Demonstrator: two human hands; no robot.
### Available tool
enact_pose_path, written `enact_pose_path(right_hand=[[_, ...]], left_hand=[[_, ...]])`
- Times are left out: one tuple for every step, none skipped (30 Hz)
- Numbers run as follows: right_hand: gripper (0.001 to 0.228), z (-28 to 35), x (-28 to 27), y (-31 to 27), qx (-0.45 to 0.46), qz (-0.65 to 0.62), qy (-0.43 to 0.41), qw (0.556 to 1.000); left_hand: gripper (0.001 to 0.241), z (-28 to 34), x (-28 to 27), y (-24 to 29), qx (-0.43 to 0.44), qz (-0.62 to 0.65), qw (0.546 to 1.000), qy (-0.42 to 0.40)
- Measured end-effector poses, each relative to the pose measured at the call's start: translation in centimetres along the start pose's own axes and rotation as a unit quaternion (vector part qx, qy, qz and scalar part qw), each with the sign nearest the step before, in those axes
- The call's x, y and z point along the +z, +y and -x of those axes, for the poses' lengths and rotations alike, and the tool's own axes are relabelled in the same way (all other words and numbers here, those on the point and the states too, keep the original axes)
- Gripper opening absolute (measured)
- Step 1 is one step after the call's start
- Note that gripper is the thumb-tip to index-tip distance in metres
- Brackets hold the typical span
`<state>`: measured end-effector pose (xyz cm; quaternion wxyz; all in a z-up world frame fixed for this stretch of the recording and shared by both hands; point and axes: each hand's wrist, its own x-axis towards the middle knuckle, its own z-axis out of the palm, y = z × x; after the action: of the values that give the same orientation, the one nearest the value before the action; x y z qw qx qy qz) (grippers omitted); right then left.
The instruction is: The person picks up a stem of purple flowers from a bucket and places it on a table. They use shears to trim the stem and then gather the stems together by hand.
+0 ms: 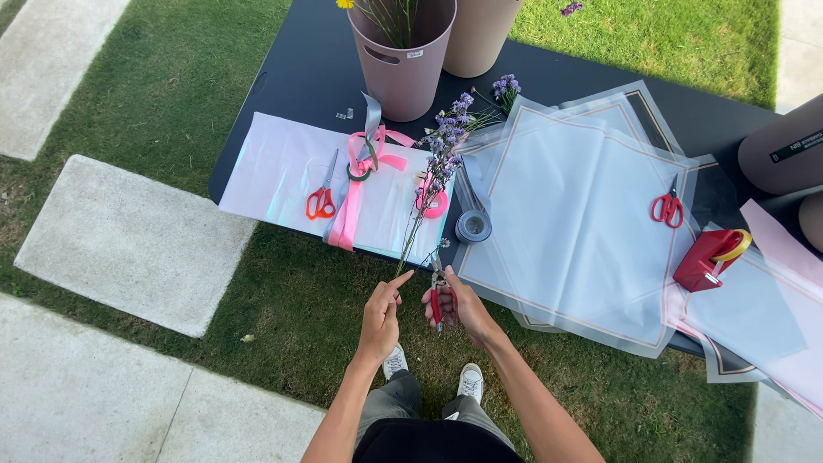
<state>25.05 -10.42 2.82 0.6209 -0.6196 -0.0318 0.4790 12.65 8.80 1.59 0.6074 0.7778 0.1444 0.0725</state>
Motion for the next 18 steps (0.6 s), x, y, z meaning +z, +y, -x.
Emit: enact_pose_path(right_hand=[[0.093, -0.1, -0.1, -0.4, -0.009, 0.008, 0.004, 1.0], [0.093, -0.2, -0.3, -0.6, -0.011, 0.006, 0.007, 1.0], [0.093, -0.3, -0.5, -0.9, -0.011, 0.011, 0.013, 1.0], [0.093, -0.4, -0.7, -1.1, -0.011, 0.016, 0.02, 1.0], [0.093, -0.2, -0.7, -1.6, -0.012, 0.014, 0.022, 1.0], [0.092, -0.1, -0.7, -2.1, -0.004, 0.014, 0.033, 0.999], [0.091, 0.0, -0.7, -2.5, 0.005, 0.014, 0.045, 0.999], [0.091, -0.1, -0.9, -2.5, 0.004, 0.013, 0.046, 0.999], [0.09, -0.4, -1.1, -2.6, 0.002, 0.011, 0.056, 0.998], [0.089, -0.6, -1.3, -2.6, 0.0, 0.01, 0.066, 0.998], [0.089, -1.0, -1.6, -2.1, 0.001, 0.009, 0.067, 0.998], [0.087, -1.5, -1.9, -1.7, 0.002, 0.013, 0.083, 0.997], [0.086, -1.9, -2.2, -1.2, 0.003, 0.018, 0.098, 0.995], [0.086, -2.5, -2.8, -0.5, 0.004, 0.017, 0.099, 0.995], [0.084, -3.1, -3.3, 0.3, 0.004, 0.024, 0.119, 0.993], [0.083, -3.8, -3.7, 1.1, 0.004, 0.032, 0.139, 0.99], [0.083, -4.0, -4.0, 1.6, 0.006, 0.031, 0.139, 0.99], [0.083, -4.1, -4.4, 2.1, 0.012, 0.033, 0.154, 0.987]], left_hand=[[0.066, -0.4, 0.1, 0.2, 0.0, -0.002, 1.0, -0.006], [0.066, -0.8, 0.4, 0.1, 0.002, -0.003, 1.0, -0.009], [0.066, -1.1, 0.6, 0.0, 0.007, -0.005, 1.0, -0.012], [0.065, -1.4, 0.9, -0.1, 0.013, -0.007, 1.0, -0.014], [0.065, -1.6, 1.1, 0.1, 0.014, -0.007, 1.0, -0.017], [0.065, -1.9, 1.3, 0.2, 0.012, -0.006, 1.0, -0.021], [0.065, -2.0, 1.5, 0.4, 0.01, -0.006, 1.0, -0.026], [0.065, -2.2, 1.8, 0.6, 0.01, -0.006, 1.0, -0.029], [0.066, -2.5, 2.1, 0.8, 0.007, -0.001, 1.0, -0.029], [0.067, -2.7, 2.3, 0.9, 0.003, 0.004, 1.0, -0.029], [0.067, -3.0, 2.5, 1.1, 0.003, 0.003, 1.0, -0.031], [0.067, -3.2, 2.7, 1.3, 0.002, -0.005, 1.0, -0.03], [0.067, -3.5, 3.1, 1.4, 0.001, -0.013, 0.999, -0.029], [0.067, -3.7, 3.4, 1.2, 0.0, -0.013, 0.999, -0.031], [0.068, -3.9, 3.6, 0.9, -0.003, -0.021, 0.999, -0.031], [0.068, -4.1, 3.8, 0.7, -0.005, -0.029, 0.999, -0.031], [0.068, -4.2, 3.9, 0.5, -0.007, -0.029, 0.999, -0.031], [0.068, -4.3, 4.0, 0.2, -0.008, -0.028, 0.999, -0.027]])
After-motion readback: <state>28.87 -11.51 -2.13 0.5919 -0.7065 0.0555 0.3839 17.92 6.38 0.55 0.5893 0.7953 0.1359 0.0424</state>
